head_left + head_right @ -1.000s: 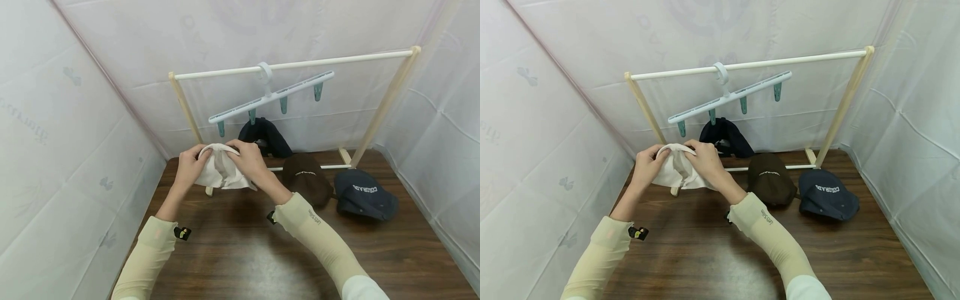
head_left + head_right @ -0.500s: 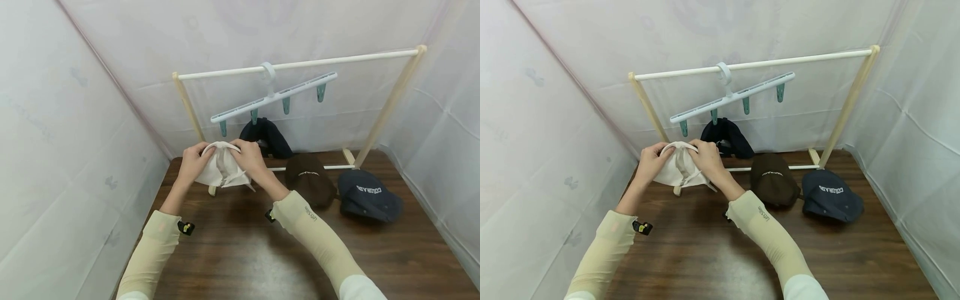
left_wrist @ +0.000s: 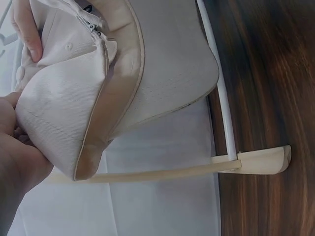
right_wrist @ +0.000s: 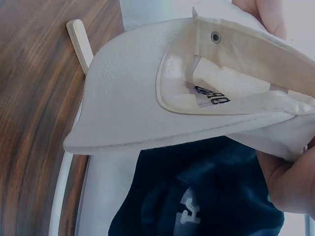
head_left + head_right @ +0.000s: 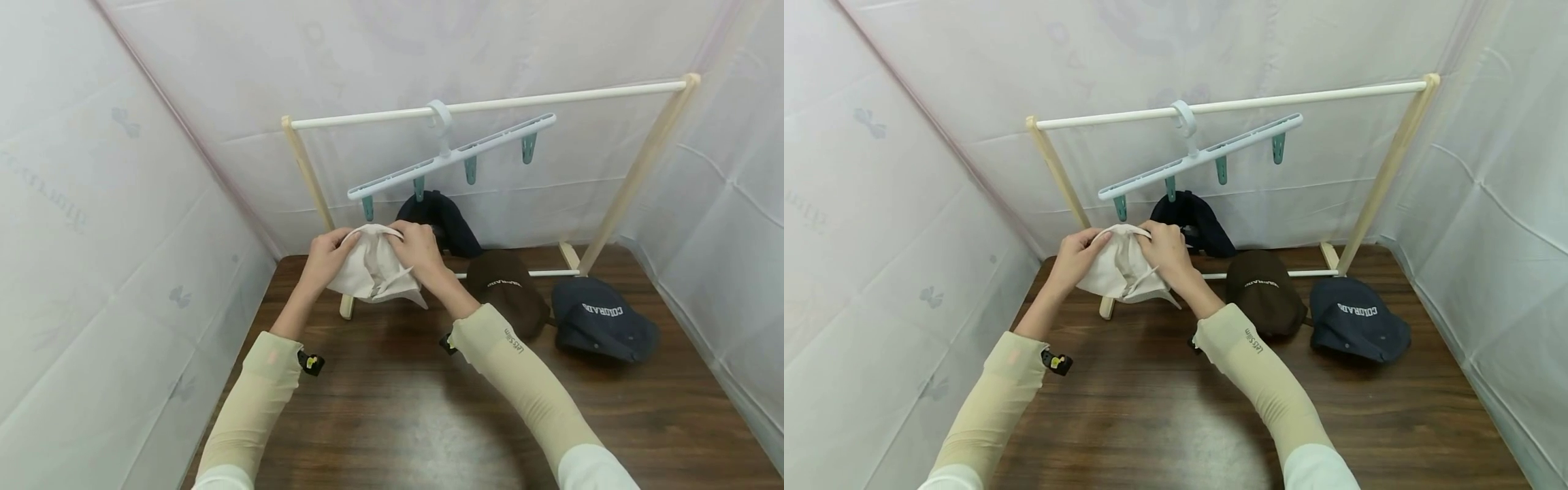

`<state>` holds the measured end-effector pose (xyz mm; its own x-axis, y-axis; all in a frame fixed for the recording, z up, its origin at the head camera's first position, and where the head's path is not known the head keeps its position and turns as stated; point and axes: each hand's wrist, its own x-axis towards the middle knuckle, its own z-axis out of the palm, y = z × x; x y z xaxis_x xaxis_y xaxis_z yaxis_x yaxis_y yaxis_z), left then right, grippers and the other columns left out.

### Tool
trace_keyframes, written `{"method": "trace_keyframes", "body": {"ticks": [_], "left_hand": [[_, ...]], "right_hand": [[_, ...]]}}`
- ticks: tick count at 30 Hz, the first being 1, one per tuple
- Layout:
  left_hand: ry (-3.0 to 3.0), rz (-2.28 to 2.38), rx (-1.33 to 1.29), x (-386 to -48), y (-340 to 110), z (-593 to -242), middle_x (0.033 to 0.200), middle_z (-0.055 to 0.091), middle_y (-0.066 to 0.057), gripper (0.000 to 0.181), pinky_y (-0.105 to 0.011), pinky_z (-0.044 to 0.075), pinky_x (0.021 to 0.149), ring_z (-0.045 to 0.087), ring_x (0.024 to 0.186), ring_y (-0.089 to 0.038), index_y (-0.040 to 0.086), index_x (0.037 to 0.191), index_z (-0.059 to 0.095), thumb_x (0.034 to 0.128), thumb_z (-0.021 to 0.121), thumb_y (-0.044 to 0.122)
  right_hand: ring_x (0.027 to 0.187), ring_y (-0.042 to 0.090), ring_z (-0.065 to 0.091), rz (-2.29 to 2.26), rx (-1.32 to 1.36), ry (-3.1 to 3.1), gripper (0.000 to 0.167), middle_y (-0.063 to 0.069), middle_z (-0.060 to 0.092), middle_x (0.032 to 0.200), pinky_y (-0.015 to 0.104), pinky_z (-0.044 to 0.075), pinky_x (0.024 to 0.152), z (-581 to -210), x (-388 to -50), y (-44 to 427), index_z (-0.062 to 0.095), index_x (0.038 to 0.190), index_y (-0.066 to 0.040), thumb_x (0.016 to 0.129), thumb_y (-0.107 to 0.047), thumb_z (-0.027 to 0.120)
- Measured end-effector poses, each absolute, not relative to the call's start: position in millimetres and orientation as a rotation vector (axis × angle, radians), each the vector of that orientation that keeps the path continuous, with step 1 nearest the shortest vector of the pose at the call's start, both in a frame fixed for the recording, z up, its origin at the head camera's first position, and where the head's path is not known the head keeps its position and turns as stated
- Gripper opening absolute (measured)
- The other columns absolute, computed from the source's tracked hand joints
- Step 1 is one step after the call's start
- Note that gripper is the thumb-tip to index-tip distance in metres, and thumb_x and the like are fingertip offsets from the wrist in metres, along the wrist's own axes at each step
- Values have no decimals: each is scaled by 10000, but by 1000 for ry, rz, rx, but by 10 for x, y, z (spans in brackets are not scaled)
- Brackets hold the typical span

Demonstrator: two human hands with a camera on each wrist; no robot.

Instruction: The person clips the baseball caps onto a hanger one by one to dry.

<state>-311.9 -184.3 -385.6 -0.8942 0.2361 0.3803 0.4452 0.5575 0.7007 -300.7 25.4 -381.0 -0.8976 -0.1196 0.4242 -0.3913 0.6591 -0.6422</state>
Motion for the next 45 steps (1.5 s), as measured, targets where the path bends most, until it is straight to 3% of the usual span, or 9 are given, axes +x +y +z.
{"method": "trace_keyframes", "body": {"ticks": [7, 10, 13, 17, 24, 28, 37, 45], "left_hand": [[-2579, -1426, -556, -3219, -1856, -3773, 1102, 745, -121, 461, -260, 530, 701, 654, 848, -178, 63, 1208, 734, 1024, 592, 461], [-2523, -1606, -533, -3273, -1878, -3713, 1177, 723, -147, 500, -282, 558, 831, 681, 973, -188, 32, 1235, 709, 1036, 562, 467], [-2435, -1770, -542, -3350, -1881, -3640, 1246, 679, -221, 467, -358, 551, 977, 682, 1097, -275, -38, 1282, 652, 1070, 533, 361], [-2414, -1869, -533, -3496, -1854, -3554, 1346, 607, -246, 437, -391, 500, 1067, 612, 1239, -335, -69, 1385, 544, 1077, 535, 241], [-2484, -2093, -488, -3787, -1809, -3489, 1539, 409, -218, 571, -333, 422, 1141, 449, 1412, -328, -52, 1544, 330, 1084, 510, 235], [-2420, -2279, -499, -3865, -1781, -3483, 1552, 363, -226, 545, -351, 386, 1169, 403, 1436, -335, -36, 1556, 311, 1093, 480, 198], [-2297, -2377, -508, -3878, -1703, -3508, 1499, 453, -208, 485, -349, 409, 1151, 464, 1400, -320, -25, 1512, 412, 1076, 517, 159], [-2216, -2427, -544, -3855, -1753, -3510, 1452, 466, -317, 405, -354, 464, 1103, 507, 1352, -408, -63, 1429, 499, 1055, 534, 89]], "right_hand": [[842, 256, 705, 1143, 366, -2510, 203, 92, 772, 1005, 350, 590, 755, -3792, -3026, 284, 778, 1112, -72, 1002, -202, 667], [836, 249, 701, 1167, 361, -2509, 209, 93, 772, 994, 347, 588, 755, -3775, -3013, 289, 779, 1111, -70, 999, -210, 671], [823, 253, 698, 1173, 361, -2512, 216, 95, 774, 986, 350, 587, 754, -3761, -3000, 292, 779, 1116, -69, 999, -217, 672], [810, 246, 697, 1172, 356, -2515, 216, 90, 774, 985, 343, 584, 744, -3760, -2999, 296, 779, 1119, -74, 1003, -219, 668], [830, 247, 697, 1181, 351, -2509, 201, 85, 773, 986, 352, 582, 746, -3770, -3013, 275, 783, 1099, -75, 994, -211, 680], [849, 245, 703, 1182, 361, -2513, 202, 81, 773, 992, 353, 584, 759, -3791, -3014, 262, 781, 1103, -72, 986, -210, 691], [861, 254, 708, 1173, 358, -2509, 197, 85, 773, 991, 358, 588, 769, -3767, -3022, 275, 783, 1098, -69, 987, -201, 689], [844, 250, 702, 1181, 352, -2521, 203, 91, 772, 996, 355, 585, 759, -3764, -3033, 268, 780, 1099, -62, 989, -204, 684]]}}
